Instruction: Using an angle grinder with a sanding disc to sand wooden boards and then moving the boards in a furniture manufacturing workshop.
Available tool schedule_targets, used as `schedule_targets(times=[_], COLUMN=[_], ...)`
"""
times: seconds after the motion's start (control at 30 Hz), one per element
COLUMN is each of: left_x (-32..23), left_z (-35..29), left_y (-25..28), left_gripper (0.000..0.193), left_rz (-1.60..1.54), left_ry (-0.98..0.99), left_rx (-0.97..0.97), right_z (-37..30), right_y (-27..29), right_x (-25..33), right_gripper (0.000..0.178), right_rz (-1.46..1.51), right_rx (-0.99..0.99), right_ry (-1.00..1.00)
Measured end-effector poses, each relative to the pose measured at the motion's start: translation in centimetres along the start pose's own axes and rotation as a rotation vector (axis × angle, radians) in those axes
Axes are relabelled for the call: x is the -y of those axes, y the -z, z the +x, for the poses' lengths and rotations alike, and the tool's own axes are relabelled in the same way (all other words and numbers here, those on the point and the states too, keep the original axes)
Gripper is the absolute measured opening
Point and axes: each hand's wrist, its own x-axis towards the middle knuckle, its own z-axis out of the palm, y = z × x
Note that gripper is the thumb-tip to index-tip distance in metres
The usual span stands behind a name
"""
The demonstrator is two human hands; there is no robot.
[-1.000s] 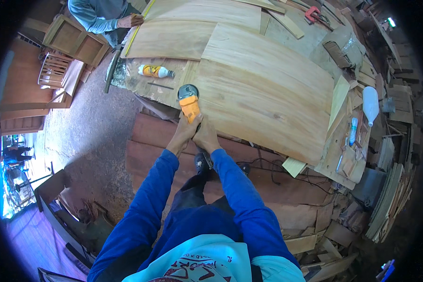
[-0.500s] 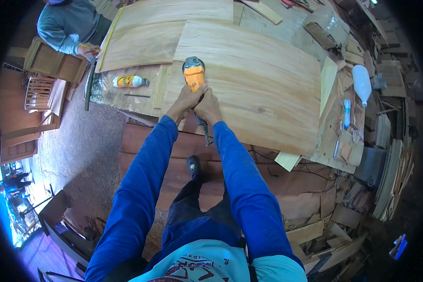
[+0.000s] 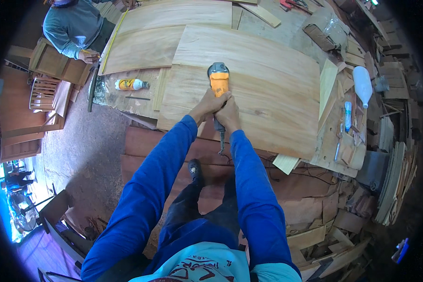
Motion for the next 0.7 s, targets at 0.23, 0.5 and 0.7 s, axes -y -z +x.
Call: schedule_targets(times=[0.23,0.5,0.7], left_x=[0.0,-0.2,2.0], left_z=[-1.3,-4.0,-1.3], left_y=[6.8,12.2,7.3], left_gripper=[0.045,0.04,0.04], left_rz=[0.009,-0.221,-0.088], left_ry=[0.075,0.03,0.032], left_rx=[-0.137,-0.164,-0.143], right_z=[0.8,0.8,-0.5], right_y=[-5.2,-9.6,-6.0], right_x=[3.6,7.1,4.0], right_gripper=[0.053,0.054,0.052], right_rz=[-0.049,-0.156,-0.073], right_rx=[0.112,0.219,0.11], right_ry=[0.005,0.08,0.048])
